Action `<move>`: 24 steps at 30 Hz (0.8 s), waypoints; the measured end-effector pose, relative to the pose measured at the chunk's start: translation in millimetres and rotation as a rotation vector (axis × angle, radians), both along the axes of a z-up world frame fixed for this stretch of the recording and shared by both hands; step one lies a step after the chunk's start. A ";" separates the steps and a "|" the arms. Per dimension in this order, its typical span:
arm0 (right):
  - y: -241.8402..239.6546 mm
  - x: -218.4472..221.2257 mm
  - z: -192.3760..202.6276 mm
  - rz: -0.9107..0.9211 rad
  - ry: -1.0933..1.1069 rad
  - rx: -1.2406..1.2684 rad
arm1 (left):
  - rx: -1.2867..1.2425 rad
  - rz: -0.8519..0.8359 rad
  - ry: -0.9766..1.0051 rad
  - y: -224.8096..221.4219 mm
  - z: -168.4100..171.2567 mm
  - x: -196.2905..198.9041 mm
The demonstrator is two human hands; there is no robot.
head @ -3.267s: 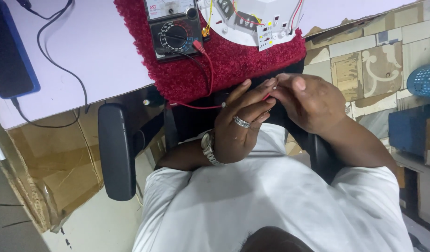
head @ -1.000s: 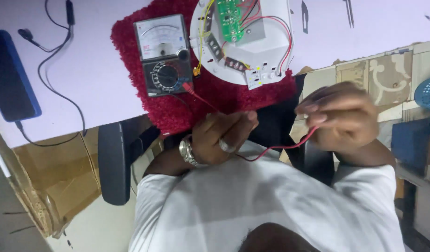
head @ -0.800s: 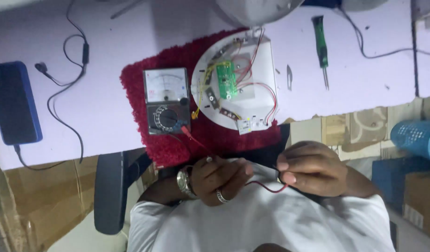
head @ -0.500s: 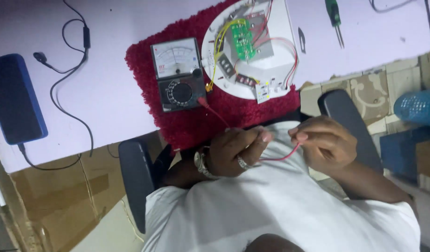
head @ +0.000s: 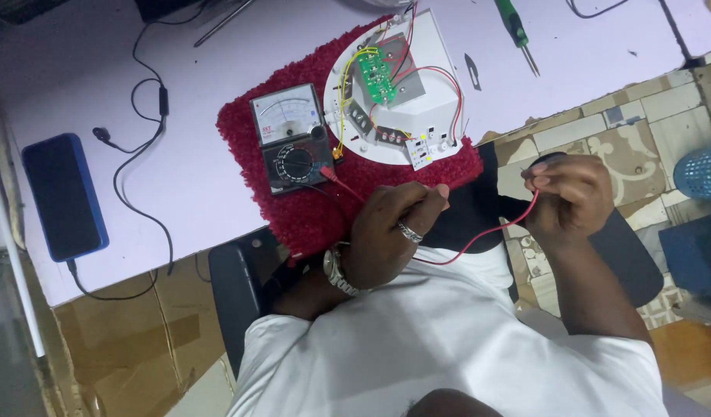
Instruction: Testing an LED circuit board with a multimeter and using a screwdriver for adjustments.
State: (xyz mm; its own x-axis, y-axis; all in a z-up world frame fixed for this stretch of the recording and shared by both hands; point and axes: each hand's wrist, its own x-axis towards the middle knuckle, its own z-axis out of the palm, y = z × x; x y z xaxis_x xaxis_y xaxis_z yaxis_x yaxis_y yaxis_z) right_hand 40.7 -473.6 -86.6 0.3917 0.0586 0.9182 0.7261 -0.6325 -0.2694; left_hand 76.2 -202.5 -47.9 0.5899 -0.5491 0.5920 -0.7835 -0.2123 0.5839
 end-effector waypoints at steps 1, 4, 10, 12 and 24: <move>2.5 -2.9 -0.3 0.013 0.042 0.029 | -0.053 0.046 -0.057 -2.0 -8.0 -2.1; 9.7 -25.8 6.7 0.050 0.223 0.001 | -0.092 0.107 -0.122 -4.0 -26.7 -1.8; -18.2 -2.4 56.5 0.512 0.453 -0.412 | -0.031 0.351 -0.451 -10.3 -59.9 9.1; -20.8 18.8 65.5 0.639 0.461 -0.477 | -0.032 0.397 -0.469 -9.6 -67.9 2.4; 12.0 106.0 15.5 0.681 -0.075 -0.308 | -0.090 0.444 -0.535 -23.0 -53.6 28.5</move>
State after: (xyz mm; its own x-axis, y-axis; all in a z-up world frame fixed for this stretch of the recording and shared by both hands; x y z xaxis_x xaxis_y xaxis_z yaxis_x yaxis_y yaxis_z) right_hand 146.7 -461.6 -71.1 0.1140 0.5245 0.8438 0.9933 -0.0755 -0.0873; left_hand 104.7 -225.5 -101.5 0.3615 -0.2589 0.8957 -0.8188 -0.5477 0.1722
